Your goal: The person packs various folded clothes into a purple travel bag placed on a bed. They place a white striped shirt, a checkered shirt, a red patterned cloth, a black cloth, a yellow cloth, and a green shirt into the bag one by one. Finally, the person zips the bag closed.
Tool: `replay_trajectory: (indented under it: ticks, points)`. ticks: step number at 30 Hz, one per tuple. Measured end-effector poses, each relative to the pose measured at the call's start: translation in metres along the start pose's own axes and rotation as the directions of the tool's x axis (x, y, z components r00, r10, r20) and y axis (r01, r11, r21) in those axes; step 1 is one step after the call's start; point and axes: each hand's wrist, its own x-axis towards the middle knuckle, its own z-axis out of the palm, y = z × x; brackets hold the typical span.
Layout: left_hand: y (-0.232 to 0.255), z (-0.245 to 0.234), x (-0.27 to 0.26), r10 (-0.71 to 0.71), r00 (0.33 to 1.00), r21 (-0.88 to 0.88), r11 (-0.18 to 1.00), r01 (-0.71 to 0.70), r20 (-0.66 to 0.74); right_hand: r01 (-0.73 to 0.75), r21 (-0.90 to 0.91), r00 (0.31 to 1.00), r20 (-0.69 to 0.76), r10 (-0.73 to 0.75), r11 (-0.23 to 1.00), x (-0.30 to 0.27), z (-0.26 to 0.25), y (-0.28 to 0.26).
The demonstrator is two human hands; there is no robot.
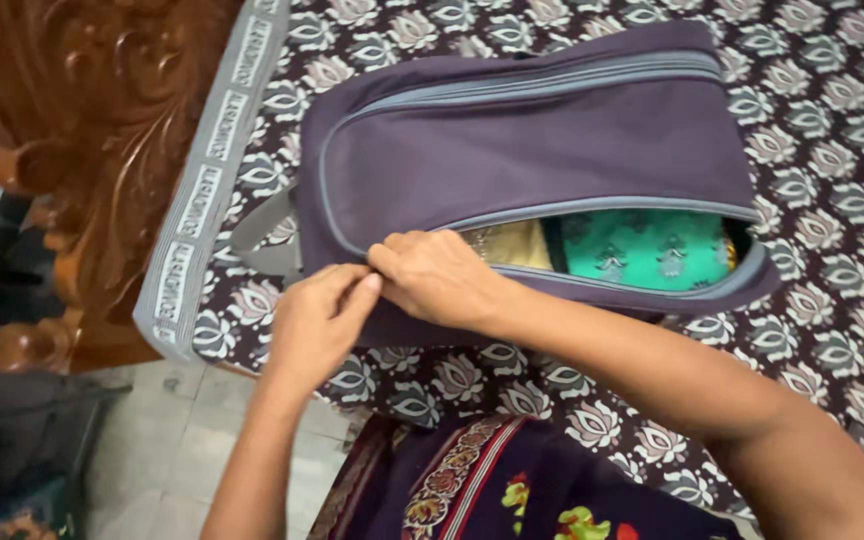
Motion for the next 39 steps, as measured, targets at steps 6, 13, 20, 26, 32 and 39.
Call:
replay_trajectory:
  ticks: [6, 13, 20, 26, 32, 39]
  points:
    - [-0.014, -0.003, 0.011, 0.596, 0.798, 0.364, 0.766, -0.531, -0.089, 0.011, 0.166, 0.993, -0.120, 0.009, 0.986, -0.003, 0.008, 0.017]
    - [-0.033, 0.022, 0.028, 0.709, 0.701, 0.433, 0.657, -0.617, -0.076, -0.047, 0.173, 0.996, -0.072, 0.060, 0.984, -0.001, 0.011, 0.017]
    - [-0.042, 0.016, 0.040, 0.713, 0.700, 0.402, 0.631, -0.664, 0.038, 0.001, 0.131, 0.997, -0.081, 0.010, 0.991, 0.000, 0.011, 0.009]
    - [-0.038, 0.013, 0.042, 0.737, 0.663, 0.430, 0.561, -0.708, 0.130, -0.144, 0.165, 0.983, -0.086, 0.160, 0.976, -0.011, -0.005, 0.012]
    - [-0.025, 0.017, 0.040, 0.668, 0.739, 0.442, 0.638, -0.631, 0.091, -0.554, 0.272, 0.826, 0.055, 0.562, 0.787, -0.058, -0.062, 0.035]
    - [0.039, 0.062, 0.035, 0.685, 0.728, 0.231, 0.712, -0.663, -0.021, -0.344, 0.353, 0.900, -0.142, 0.413, 0.870, -0.069, -0.046, 0.039]
